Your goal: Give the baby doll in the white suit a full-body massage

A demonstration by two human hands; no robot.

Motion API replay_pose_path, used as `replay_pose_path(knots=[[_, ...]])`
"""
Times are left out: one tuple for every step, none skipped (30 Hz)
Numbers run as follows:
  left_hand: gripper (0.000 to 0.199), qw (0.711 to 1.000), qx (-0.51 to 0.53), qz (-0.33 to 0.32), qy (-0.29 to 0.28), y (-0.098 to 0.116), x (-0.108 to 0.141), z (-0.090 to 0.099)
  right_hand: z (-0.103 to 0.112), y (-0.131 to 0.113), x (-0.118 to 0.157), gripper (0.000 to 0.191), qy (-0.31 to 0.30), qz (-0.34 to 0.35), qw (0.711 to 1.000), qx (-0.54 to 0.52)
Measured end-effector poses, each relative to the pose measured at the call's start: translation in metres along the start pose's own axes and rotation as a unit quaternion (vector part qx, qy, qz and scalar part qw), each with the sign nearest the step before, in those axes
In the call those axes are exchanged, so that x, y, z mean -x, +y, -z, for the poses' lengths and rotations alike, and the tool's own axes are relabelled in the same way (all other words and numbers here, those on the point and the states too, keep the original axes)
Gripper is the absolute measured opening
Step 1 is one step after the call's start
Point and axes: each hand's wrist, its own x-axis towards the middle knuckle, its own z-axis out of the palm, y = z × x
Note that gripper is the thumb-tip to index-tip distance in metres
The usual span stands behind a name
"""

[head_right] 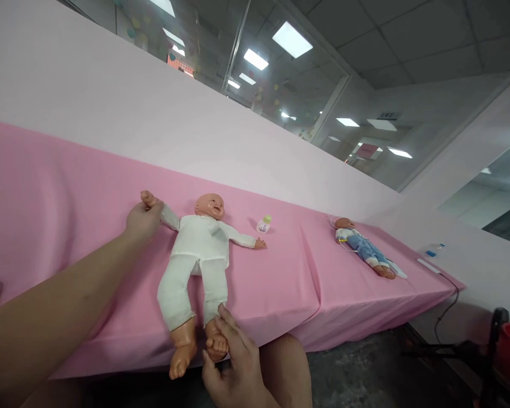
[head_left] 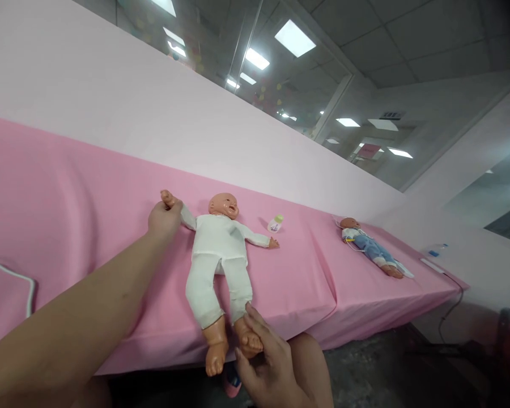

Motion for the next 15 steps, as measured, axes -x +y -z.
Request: replay_pose_path(knots=[[0.037, 1.0, -0.002, -0.028, -0.007, 0.003, 0.006, -0.001, 0.0, 0.001, -0.004, 0.064, 0.003, 0.001, 1.0, 0.005], [0.038, 0.998, -0.013, -0.061, -0.016, 0.007, 0.012, -0.003, 0.001, 0.002, -0.01, 0.065, 0.006, 0.0, 1.0, 0.008], [0.038, 0.994, -0.03, -0.097, -0.028, 0.011, 0.02, -0.005, 0.001, 0.003, -0.017, 0.065, 0.011, -0.003, 1.0, 0.009], [0.037, 0.988, -0.051, -0.139, -0.049, 0.015, 0.027, -0.007, 0.001, 0.006, -0.026, 0.064, 0.015, -0.009, 1.0, 0.009], [0.035, 0.977, -0.076, -0.182, -0.077, 0.018, 0.034, -0.011, 0.0, 0.009, -0.037, 0.061, 0.018, -0.017, 1.0, 0.006], [0.033, 0.963, -0.104, -0.223, -0.113, 0.02, 0.04, -0.014, -0.002, 0.012, -0.048, 0.058, 0.016, -0.029, 0.999, 0.003], [0.032, 0.945, -0.134, -0.259, -0.148, 0.022, 0.045, -0.018, -0.006, 0.016, -0.059, 0.056, 0.013, -0.041, 0.999, -0.002], [0.031, 0.927, -0.164, -0.288, -0.176, 0.023, 0.049, -0.022, -0.011, 0.021, -0.07, 0.054, 0.006, -0.052, 0.999, -0.008], [0.029, 0.912, -0.191, -0.309, -0.192, 0.023, 0.052, -0.025, -0.018, 0.026, -0.08, 0.053, 0.0, -0.064, 0.998, -0.014], [0.027, 0.901, -0.213, -0.321, -0.198, 0.022, 0.053, -0.028, -0.025, 0.03, -0.089, 0.052, -0.004, -0.074, 0.997, -0.017], [0.026, 0.897, -0.226, -0.326, -0.197, 0.021, 0.053, -0.03, -0.033, 0.035, -0.097, 0.053, -0.009, -0.085, 0.996, -0.017], [0.027, 0.896, -0.229, -0.326, -0.194, 0.02, 0.053, -0.031, -0.041, 0.039, -0.103, 0.053, -0.013, -0.095, 0.995, -0.015], [0.027, 0.899, -0.227, -0.322, -0.193, 0.018, 0.052, -0.032, -0.049, 0.043, -0.108, 0.054, -0.016, -0.102, 0.995, -0.013], [0.028, 0.902, -0.222, -0.317, -0.192, 0.017, 0.052, -0.033, -0.056, 0.047, -0.111, 0.054, -0.016, -0.108, 0.994, -0.011], [0.028, 0.906, -0.216, -0.312, -0.189, 0.015, 0.051, -0.033, -0.062, 0.049, -0.113, 0.054, -0.014, -0.111, 0.994, -0.011]])
